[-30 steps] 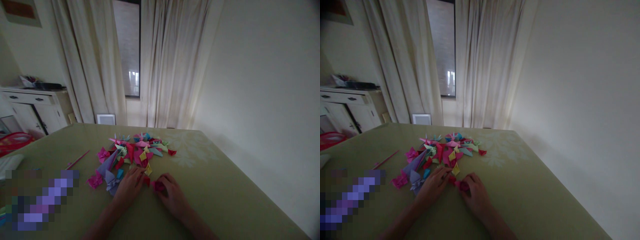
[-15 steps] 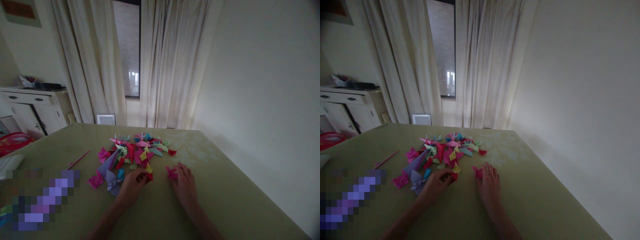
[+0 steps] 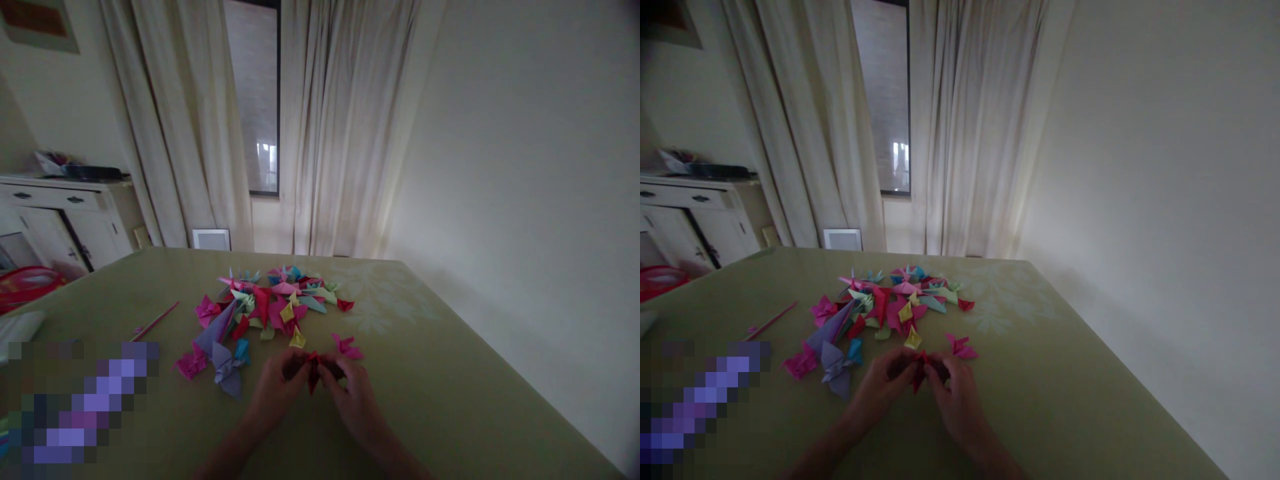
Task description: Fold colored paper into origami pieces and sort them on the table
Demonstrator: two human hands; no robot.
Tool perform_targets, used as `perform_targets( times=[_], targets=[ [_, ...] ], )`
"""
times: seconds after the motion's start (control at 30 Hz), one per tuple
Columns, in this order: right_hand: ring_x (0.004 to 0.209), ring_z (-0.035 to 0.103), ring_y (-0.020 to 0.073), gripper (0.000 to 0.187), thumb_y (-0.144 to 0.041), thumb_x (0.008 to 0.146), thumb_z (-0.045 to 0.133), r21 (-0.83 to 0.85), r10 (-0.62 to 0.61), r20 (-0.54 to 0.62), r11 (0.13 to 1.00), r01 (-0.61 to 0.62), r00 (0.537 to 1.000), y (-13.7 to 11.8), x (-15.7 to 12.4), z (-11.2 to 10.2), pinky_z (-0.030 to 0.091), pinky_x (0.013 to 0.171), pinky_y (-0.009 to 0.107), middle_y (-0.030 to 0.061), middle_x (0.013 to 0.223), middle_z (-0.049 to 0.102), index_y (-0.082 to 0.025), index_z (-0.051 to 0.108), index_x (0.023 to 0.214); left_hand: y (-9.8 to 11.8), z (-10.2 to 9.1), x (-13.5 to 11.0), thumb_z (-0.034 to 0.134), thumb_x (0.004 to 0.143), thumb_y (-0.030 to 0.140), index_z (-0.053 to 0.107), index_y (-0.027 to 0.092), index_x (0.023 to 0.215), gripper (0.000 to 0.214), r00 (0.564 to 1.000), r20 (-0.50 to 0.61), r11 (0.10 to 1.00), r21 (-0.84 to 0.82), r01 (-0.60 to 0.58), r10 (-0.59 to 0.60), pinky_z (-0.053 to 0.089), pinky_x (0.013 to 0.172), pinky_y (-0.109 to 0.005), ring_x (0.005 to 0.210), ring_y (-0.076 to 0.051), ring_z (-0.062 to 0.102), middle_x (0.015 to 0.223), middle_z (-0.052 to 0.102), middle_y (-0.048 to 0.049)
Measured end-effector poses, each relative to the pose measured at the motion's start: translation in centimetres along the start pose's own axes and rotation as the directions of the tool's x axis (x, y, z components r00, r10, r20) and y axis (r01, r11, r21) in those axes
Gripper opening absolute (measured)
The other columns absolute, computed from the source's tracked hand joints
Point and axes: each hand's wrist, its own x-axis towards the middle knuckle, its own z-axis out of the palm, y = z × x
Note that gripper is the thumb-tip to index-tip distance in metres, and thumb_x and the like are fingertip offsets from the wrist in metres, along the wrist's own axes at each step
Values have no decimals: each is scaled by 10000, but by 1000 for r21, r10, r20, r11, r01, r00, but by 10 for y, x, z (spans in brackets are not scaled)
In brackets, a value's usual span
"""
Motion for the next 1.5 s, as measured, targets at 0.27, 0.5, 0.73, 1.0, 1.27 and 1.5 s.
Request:
perform_targets(
  times=[0.27, 0.5, 0.73, 1.0, 1.27, 1.5],
  targets=[
    [835, 772, 250, 467, -632, 1029, 591, 50, -39, 24, 998, 38, 999, -3, 0, -1, 627, 799, 371, 110, 980, 820, -213, 785, 1104, 0, -3, 3, 820, 822, 622, 803, 154, 916, 477, 999, 39, 996, -86, 37, -33, 561, 711, -288, 764, -212, 740, 844, 811, -89],
    [890, 772, 265, 347, -523, 1014, 648, 47, -8, 29, 999, 6, 1000, 2, -1, 0, 624, 814, 386, 122, 1027, 814, -211, 764, 1110, -1, -4, 2, 834, 815, 584, 790, 166, 875, 424, 999, 30, 997, -75, 29, -27, 568, 719, -292, 772, -216, 742, 837, 810, -78],
    [773, 759, 229, 273, -466, 1002, 659, 48, -4, 29, 999, 3, 1000, -11, 2, -3, 608, 735, 332, 93, 903, 808, -211, 758, 1002, 1, -4, 2, 812, 843, 537, 777, 159, 877, 381, 999, 44, 998, -58, 24, -21, 557, 731, -292, 769, -211, 737, 832, 803, -79],
    [767, 776, 239, 278, -470, 980, 695, 113, 26, 49, 993, -31, 998, -19, 3, -3, 615, 711, 332, 103, 887, 812, -200, 758, 961, 2, -5, 1, 781, 849, 526, 731, 178, 870, 352, 995, 90, 998, -30, 51, -48, 508, 687, -266, 756, -185, 673, 815, 735, -38],
    [789, 782, 243, 260, -439, 963, 714, 162, 67, 70, 984, -78, 995, -17, 1, -4, 609, 703, 324, 113, 920, 820, -186, 761, 1004, 3, -5, -4, 827, 835, 507, 688, 185, 877, 353, 984, 161, 991, -104, 88, -71, 512, 758, -280, 833, -191, 657, 864, 693, -30],
    [765, 768, 252, 246, -434, 941, 722, 152, 74, 20, 985, -76, 997, -17, 2, -4, 611, 709, 344, 111, 895, 819, -196, 773, 977, -5, -2, -2, 940, 745, 503, 708, 175, 918, 437, 978, 189, 966, -222, 134, -92, 537, 811, -314, 861, -211, 707, 911, 761, -58]
  ],
)
